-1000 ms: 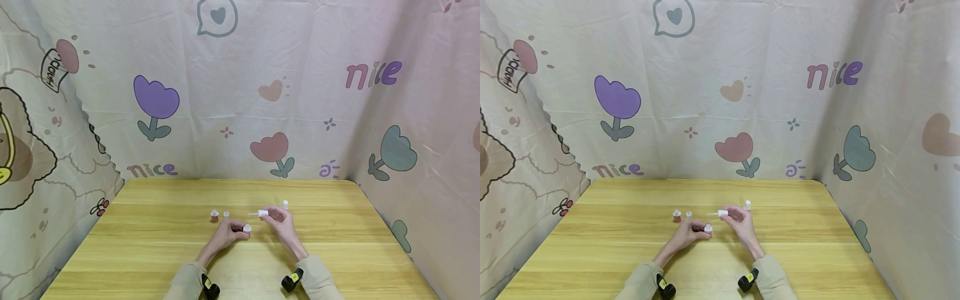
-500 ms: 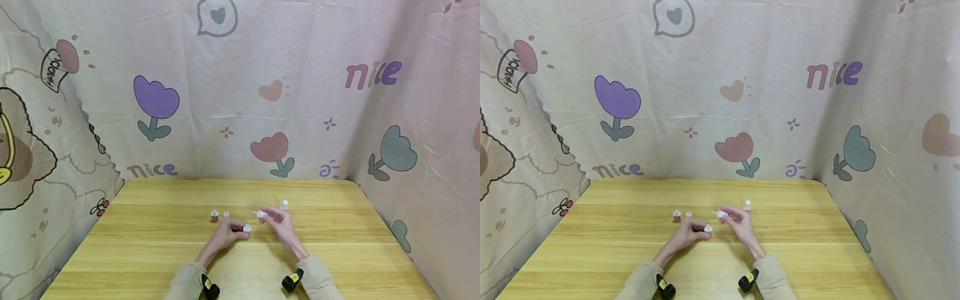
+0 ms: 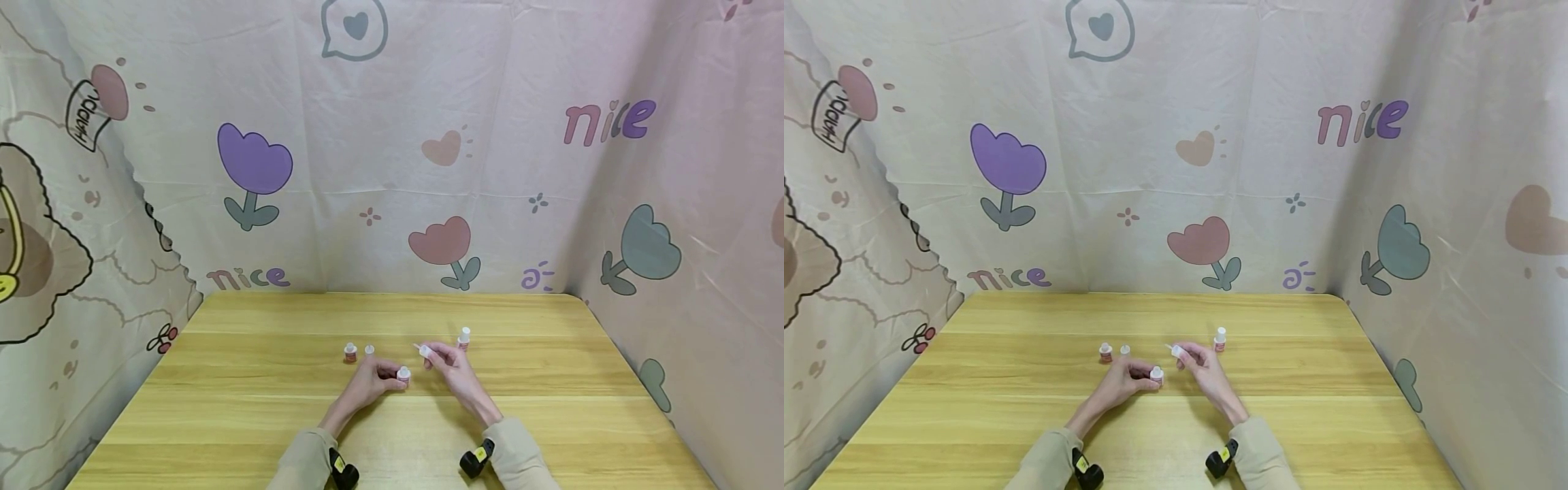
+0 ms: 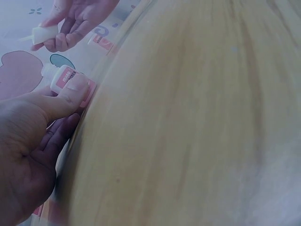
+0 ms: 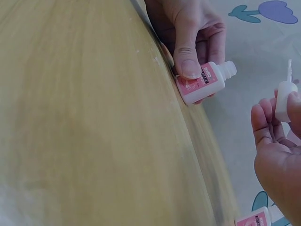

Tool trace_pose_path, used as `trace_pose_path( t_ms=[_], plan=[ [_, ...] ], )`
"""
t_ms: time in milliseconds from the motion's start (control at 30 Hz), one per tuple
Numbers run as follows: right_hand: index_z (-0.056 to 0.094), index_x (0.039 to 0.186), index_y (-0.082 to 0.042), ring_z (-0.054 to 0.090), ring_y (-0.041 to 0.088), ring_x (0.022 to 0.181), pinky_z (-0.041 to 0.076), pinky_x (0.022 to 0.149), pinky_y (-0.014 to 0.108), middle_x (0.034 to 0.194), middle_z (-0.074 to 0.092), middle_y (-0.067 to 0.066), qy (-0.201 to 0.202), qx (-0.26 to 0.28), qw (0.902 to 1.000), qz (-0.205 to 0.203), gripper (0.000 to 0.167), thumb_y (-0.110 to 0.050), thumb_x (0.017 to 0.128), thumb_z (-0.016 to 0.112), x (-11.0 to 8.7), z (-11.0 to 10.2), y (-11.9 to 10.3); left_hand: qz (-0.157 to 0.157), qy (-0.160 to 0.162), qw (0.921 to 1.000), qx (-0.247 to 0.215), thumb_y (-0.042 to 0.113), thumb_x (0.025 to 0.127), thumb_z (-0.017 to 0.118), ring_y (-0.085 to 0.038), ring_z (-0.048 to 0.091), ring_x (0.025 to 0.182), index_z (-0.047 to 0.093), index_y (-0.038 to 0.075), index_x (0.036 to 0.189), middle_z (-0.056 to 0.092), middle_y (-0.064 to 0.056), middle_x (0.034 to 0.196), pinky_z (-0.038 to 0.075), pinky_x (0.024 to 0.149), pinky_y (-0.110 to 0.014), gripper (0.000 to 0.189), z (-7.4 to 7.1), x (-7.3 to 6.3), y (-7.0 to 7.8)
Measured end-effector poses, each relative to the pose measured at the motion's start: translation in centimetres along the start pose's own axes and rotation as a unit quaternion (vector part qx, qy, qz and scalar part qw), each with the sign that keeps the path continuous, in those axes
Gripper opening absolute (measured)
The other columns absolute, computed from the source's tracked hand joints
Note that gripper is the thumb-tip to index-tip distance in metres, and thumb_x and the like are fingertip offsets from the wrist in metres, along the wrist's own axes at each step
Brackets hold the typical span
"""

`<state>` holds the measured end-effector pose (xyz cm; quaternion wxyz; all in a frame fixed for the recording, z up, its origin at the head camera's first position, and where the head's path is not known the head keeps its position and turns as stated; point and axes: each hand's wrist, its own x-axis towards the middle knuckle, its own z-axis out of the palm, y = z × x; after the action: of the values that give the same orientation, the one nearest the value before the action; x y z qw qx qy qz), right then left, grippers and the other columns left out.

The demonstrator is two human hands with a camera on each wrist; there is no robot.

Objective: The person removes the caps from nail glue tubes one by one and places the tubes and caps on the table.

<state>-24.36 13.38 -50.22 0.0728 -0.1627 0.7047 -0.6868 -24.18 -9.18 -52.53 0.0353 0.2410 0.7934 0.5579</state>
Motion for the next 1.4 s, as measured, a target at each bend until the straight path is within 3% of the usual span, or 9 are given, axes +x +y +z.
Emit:
trace_pose_path(
  t_ms=[367,600,733,933,1033,1167,1400],
  plan=[
    [0.048,0.126,0.023,0.063,0.005,0.087,0.047,0.093,0.021,0.093,0.068,-0.009,-0.014,0.013,0.9995,-0.025,0.042,-0.012,0.103,0.054,0.1,0.0,0.4,-0.002,0.005,1.0,0.002,0.009,0.083,0.081,-0.003,0.067,0.076,0.079,0.004,0.096,0.078,-0.014,0.089,0.054,0.072,-0.018,0.014,0.2,-0.1,-0.2],
    [0.047,0.131,0.019,0.067,0.01,0.092,0.052,0.091,0.023,0.11,0.07,0.022,-0.017,0.007,0.9996,-0.02,0.044,-0.011,0.101,0.057,-0.1,-0.2,0.3,0.004,0.009,0.9999,0.005,0.007,0.083,0.08,-0.003,0.068,0.075,0.079,0.003,0.096,0.078,-0.015,0.089,0.056,0.072,-0.019,0.014,0.4,-0.1,0.0],
    [0.049,0.131,0.016,0.068,0.013,0.097,0.053,0.091,0.023,0.116,0.066,0.033,-0.006,-0.005,0.9999,-0.014,0.041,-0.008,0.099,0.058,0.0,-0.2,0.4,0.007,0.038,0.9992,0.009,0.006,0.082,0.08,-0.006,0.069,0.076,0.079,0.003,0.096,0.078,-0.015,0.09,0.056,0.071,-0.019,0.014,1.0,-0.1,0.0],
    [0.058,0.129,0.01,0.066,0.008,0.1,0.049,0.09,0.019,0.114,0.069,0.026,0.046,-0.053,0.9975,0.002,0.037,-0.009,0.098,0.062,0.4,0.0,0.7,-0.006,0.091,0.9957,0.015,0.004,0.081,0.081,-0.011,0.071,0.075,0.079,0.003,0.095,0.078,-0.015,0.089,0.055,0.069,-0.018,0.013,2.1,0.0,0.2],
    [0.062,0.124,0.011,0.067,0.013,0.099,0.05,0.089,0.018,0.113,0.07,0.028,0.062,-0.061,0.9962,0.007,0.032,-0.005,0.096,0.064,0.6,0.1,0.8,-0.017,0.11,0.9936,0.022,0.004,0.081,0.081,-0.012,0.071,0.074,0.079,0.004,0.093,0.078,-0.014,0.087,0.054,0.068,-0.017,0.011,2.4,0.0,0.4],
    [0.063,0.12,0.01,0.067,0.015,0.094,0.051,0.086,0.018,0.111,0.069,0.03,0.072,-0.065,0.9951,0.019,0.029,0.0,0.093,0.066,0.8,0.2,0.9,-0.023,0.132,0.9905,0.03,0.003,0.082,0.08,-0.008,0.069,0.071,0.079,0.003,0.094,0.078,-0.013,0.086,0.054,0.067,-0.017,0.012,2.8,0.0,0.7],
    [0.062,0.118,0.012,0.063,0.007,0.088,0.053,0.082,0.016,0.108,0.069,0.027,0.07,-0.078,0.994,0.029,0.031,0.002,0.089,0.069,1.4,0.3,0.9,-0.058,0.172,0.9825,0.04,0.004,0.083,0.079,-0.005,0.065,0.071,0.079,0.003,0.099,0.078,-0.012,0.088,0.053,0.067,-0.017,0.016,3.3,0.5,0.8]
  ],
)
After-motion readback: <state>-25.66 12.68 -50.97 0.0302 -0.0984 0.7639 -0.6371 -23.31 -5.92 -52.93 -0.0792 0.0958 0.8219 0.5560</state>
